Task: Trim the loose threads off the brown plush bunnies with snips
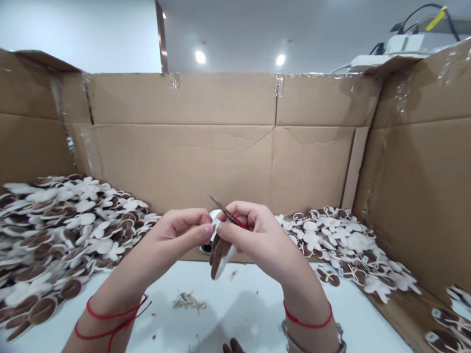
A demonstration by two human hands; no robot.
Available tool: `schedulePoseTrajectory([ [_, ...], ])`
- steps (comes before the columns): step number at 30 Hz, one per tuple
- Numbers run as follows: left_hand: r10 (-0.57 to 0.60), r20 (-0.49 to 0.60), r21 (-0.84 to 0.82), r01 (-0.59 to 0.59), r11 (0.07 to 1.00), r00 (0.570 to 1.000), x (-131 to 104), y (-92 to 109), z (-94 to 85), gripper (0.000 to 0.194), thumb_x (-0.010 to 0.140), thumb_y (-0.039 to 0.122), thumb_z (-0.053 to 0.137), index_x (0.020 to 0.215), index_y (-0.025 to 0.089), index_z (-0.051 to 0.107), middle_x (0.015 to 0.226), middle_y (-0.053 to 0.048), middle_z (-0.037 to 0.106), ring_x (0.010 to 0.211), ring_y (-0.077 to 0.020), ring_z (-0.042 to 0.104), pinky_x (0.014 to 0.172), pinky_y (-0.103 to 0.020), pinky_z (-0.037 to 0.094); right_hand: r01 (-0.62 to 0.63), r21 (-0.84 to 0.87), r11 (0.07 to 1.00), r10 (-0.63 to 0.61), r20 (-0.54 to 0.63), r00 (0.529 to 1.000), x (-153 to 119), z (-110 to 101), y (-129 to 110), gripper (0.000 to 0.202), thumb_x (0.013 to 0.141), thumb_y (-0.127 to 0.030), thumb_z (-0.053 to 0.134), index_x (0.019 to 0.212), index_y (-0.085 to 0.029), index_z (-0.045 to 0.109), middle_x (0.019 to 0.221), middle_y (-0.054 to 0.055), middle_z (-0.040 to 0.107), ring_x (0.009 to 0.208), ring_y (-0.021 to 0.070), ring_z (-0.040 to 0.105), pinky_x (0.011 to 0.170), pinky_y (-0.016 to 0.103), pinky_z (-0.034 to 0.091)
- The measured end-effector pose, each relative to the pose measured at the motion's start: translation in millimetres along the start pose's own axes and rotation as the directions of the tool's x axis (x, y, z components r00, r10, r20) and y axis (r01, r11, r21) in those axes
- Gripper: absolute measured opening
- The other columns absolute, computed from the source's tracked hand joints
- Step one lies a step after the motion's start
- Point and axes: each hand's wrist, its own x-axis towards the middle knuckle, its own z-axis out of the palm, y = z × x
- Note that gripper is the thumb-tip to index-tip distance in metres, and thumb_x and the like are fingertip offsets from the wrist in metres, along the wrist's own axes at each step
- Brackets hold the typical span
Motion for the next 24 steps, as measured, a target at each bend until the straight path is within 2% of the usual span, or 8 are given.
schedulePoseTrajectory([
  [3,-0.009,-0.053,0.129,0.016,0.991,0.999,0,-3,-2.2,0.033,0.09,0.037,0.053,0.066,0.015,0.055,0.063,0.004,0.048,0.066,-0.0114,0.043,0.062,-0.024,0.033,-0.018,0.005,1.0,0.018,0.047,0.999,-3,-2,-1,0.014,0.083,-0.026,0.065,0.075,-0.017,0.058,0.055,-0.002,0.063,0.045,0.008,0.055,0.04,0.018,0.027],
  [7,-0.008,-0.044,0.176,0.016,0.984,0.999,0,-4,-3.0,0.034,0.09,0.04,0.054,0.066,0.016,0.056,0.064,0.003,0.05,0.066,-0.012,0.044,0.063,-0.025,0.035,-0.028,-0.052,0.998,0.031,0.043,0.999,-3,-2,-1,0.023,0.087,-0.035,0.062,0.072,-0.018,0.056,0.054,-0.002,0.064,0.044,0.0086,0.054,0.04,0.019,0.024],
  [9,0.016,-0.135,0.219,0.015,0.976,0.991,0,-3,-1.0,0.03,0.088,0.04,0.057,0.07,0.016,0.057,0.066,0.003,0.053,0.066,-0.0122,0.047,0.062,-0.025,0.036,-0.02,-0.091,0.996,0.019,-0.009,1.0,-1,-1,0,0.024,0.087,-0.036,0.062,0.072,-0.018,0.057,0.054,0.0,0.065,0.045,0.0091,0.054,0.041,0.02,0.023],
  [11,0.098,-0.255,0.321,-0.011,0.947,0.962,1,-3,2.1,0.023,0.086,0.037,0.062,0.075,0.017,0.059,0.067,0.003,0.056,0.067,-0.0132,0.051,0.063,-0.025,0.037,-0.002,-0.122,0.993,-0.01,-0.094,0.996,1,0,1,0.024,0.085,-0.036,0.064,0.073,-0.017,0.057,0.055,0.001,0.066,0.047,0.009,0.052,0.042,0.02,0.023],
  [13,0.217,-0.313,0.445,-0.059,0.894,0.925,2,-3,5.0,0.018,0.084,0.032,0.064,0.075,0.018,0.061,0.067,0.003,0.057,0.069,-0.0143,0.053,0.064,-0.026,0.038,0.02,-0.148,0.989,-0.044,-0.16,0.986,3,2,2,0.025,0.083,-0.037,0.065,0.072,-0.016,0.058,0.055,0.002,0.066,0.047,0.0086,0.048,0.043,0.021,0.023],
  [15,0.307,-0.305,0.536,-0.104,0.838,0.902,2,-5,6.7,0.016,0.086,0.029,0.063,0.074,0.018,0.064,0.065,0.002,0.058,0.07,-0.015,0.054,0.064,-0.026,0.039,0.026,-0.166,0.986,-0.058,-0.191,0.98,6,3,4,0.026,0.082,-0.039,0.065,0.072,-0.015,0.06,0.055,0.002,0.064,0.047,0.0087,0.045,0.043,0.021,0.023],
  [20,0.393,-0.252,0.623,-0.163,0.765,0.884,4,-8,6.9,0.015,0.09,0.025,0.057,0.082,0.017,0.068,0.065,0.001,0.06,0.069,-0.0161,0.055,0.067,-0.029,0.04,0.036,-0.179,0.983,-0.073,-0.204,0.976,7,3,7,0.026,0.083,-0.039,0.064,0.075,-0.014,0.064,0.056,0.001,0.06,0.05,0.0099,0.043,0.046,0.023,0.026],
  [24,0.493,-0.158,0.767,-0.208,0.606,0.856,5,-9,8.5,0.02,0.091,0.021,0.053,0.077,0.016,0.066,0.062,0.0,0.062,0.068,-0.0167,0.052,0.069,-0.032,0.036,0.02,-0.189,0.982,-0.059,-0.202,0.978,6,4,6,0.026,0.084,-0.04,0.063,0.074,-0.015,0.064,0.057,0.002,0.062,0.052,0.0121,0.047,0.049,0.024,0.029],
])
